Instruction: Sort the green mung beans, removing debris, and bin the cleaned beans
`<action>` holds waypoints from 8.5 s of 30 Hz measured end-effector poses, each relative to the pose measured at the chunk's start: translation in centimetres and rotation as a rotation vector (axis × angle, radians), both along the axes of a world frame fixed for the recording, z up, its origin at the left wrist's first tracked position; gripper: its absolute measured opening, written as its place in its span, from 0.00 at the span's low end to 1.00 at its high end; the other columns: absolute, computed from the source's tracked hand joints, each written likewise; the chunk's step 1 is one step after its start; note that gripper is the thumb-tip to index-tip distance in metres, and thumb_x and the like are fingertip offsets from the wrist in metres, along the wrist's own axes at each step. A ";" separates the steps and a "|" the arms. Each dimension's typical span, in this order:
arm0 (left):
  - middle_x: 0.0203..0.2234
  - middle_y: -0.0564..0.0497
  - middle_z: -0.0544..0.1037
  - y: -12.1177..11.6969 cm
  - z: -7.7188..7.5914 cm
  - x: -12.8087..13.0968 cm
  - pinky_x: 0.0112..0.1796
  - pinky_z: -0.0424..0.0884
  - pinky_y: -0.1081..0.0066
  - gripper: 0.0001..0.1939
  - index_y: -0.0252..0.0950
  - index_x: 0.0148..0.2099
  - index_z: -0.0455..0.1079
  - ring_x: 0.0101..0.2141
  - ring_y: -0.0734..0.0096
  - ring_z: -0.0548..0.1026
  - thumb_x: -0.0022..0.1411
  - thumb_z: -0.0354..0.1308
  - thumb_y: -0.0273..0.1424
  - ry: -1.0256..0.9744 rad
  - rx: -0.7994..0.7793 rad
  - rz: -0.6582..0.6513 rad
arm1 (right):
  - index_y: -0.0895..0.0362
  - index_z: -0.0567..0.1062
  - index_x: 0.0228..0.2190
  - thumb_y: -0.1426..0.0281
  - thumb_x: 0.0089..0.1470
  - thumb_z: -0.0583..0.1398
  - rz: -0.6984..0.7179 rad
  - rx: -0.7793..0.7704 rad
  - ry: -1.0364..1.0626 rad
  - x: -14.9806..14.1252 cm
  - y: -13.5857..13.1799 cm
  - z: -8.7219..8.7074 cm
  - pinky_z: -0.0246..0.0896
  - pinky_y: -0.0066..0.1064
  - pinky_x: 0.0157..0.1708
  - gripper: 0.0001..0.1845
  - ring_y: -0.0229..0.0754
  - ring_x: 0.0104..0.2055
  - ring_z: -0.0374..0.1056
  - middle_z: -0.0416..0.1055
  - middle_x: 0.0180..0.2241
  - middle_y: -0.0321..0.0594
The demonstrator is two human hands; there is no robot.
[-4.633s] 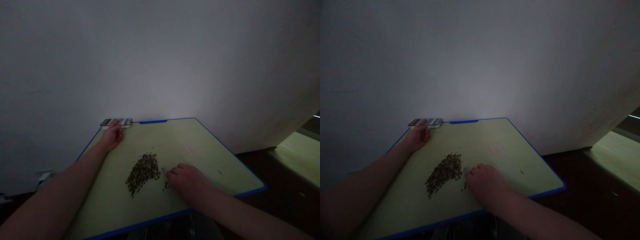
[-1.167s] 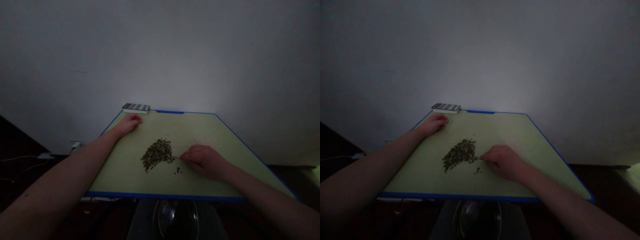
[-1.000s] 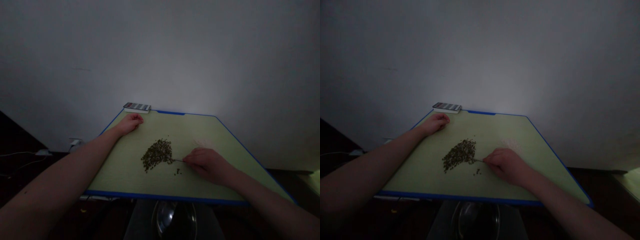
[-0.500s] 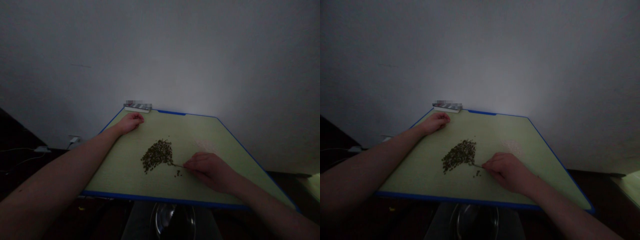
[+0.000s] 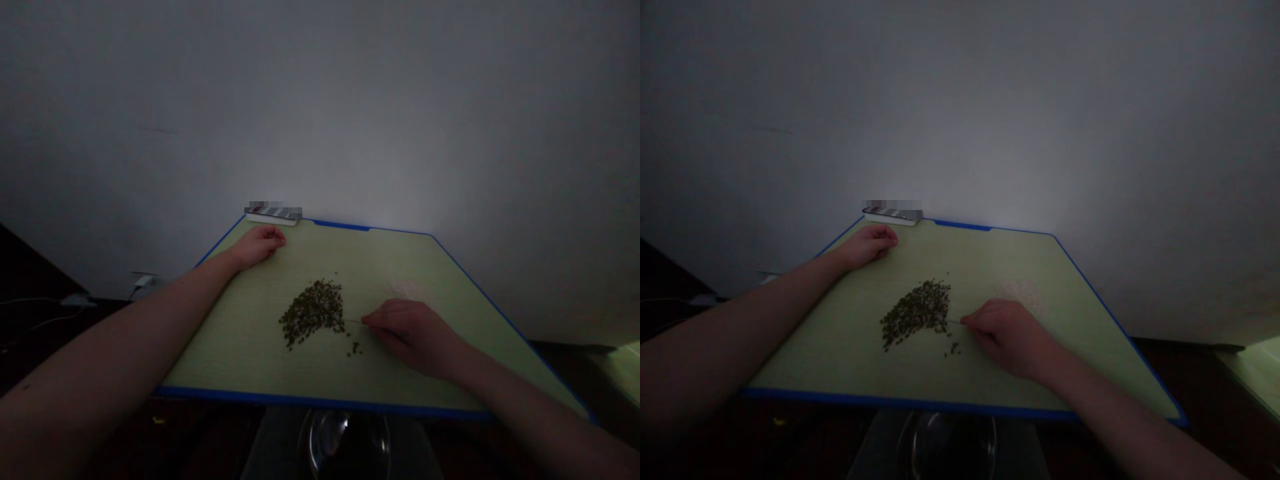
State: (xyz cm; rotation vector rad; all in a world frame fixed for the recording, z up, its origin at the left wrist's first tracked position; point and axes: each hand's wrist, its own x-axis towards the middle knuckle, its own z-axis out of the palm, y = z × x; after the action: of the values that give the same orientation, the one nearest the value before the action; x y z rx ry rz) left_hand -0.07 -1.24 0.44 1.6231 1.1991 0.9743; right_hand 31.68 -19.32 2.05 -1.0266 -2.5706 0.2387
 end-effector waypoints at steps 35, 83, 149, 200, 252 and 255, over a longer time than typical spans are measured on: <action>0.12 0.59 0.62 0.2 -0.1 -0.2 0.18 0.51 0.75 0.07 0.35 0.31 0.67 0.15 0.79 0.59 0.48 0.59 0.31 0.015 0.011 -0.021 | 0.56 0.82 0.42 0.74 0.63 0.54 0.062 -0.025 0.029 -0.7 -0.1 0.2 0.70 0.33 0.37 0.16 0.42 0.37 0.76 0.81 0.35 0.44; 0.13 0.59 0.62 0.1 0.1 0.0 0.19 0.53 0.74 0.04 0.35 0.30 0.68 0.16 0.78 0.59 0.50 0.59 0.28 0.033 0.003 -0.006 | 0.55 0.81 0.41 0.73 0.64 0.54 0.128 -0.071 0.033 -2.1 -0.9 0.5 0.68 0.32 0.35 0.15 0.41 0.34 0.75 0.80 0.31 0.43; 0.12 0.60 0.61 -0.2 0.3 0.2 0.18 0.51 0.75 0.03 0.35 0.31 0.67 0.14 0.79 0.59 0.52 0.59 0.27 0.008 0.001 -0.013 | 0.58 0.81 0.40 0.68 0.54 0.60 -0.249 -0.531 -0.022 -3.8 0.6 1.6 0.55 0.30 0.25 0.14 0.38 0.25 0.66 0.75 0.24 0.37; 0.15 0.59 0.62 0.1 0.0 0.1 0.22 0.54 0.74 0.05 0.35 0.32 0.68 0.18 0.78 0.60 0.50 0.59 0.29 0.074 0.043 -0.014 | 0.57 0.81 0.40 0.80 0.56 0.56 0.253 -0.450 -0.313 -7.1 1.7 5.0 0.63 0.32 0.41 0.17 0.44 0.40 0.73 0.80 0.38 0.43; 0.11 0.59 0.63 0.2 -0.2 -0.1 0.17 0.51 0.75 0.07 0.35 0.30 0.67 0.14 0.78 0.59 0.46 0.61 0.30 0.012 0.033 -0.002 | 0.59 0.80 0.35 0.81 0.51 0.57 -0.020 -0.561 -0.118 -5.8 -2.1 3.4 0.59 0.26 0.32 0.14 0.37 0.31 0.70 0.78 0.32 0.38; 0.11 0.60 0.63 0.1 -0.1 -0.1 0.17 0.52 0.75 0.07 0.35 0.30 0.67 0.14 0.79 0.59 0.48 0.61 0.31 0.017 0.028 -0.005 | 0.57 0.79 0.34 0.80 0.53 0.57 -0.046 -0.569 -0.119 -5.2 -3.0 3.5 0.58 0.26 0.29 0.12 0.37 0.30 0.69 0.77 0.29 0.36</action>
State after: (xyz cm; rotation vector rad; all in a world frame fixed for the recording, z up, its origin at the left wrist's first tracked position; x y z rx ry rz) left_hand -0.12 -1.12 0.33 1.6584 1.1976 0.9804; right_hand 26.53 -22.30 5.54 -1.3162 -2.6383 0.9646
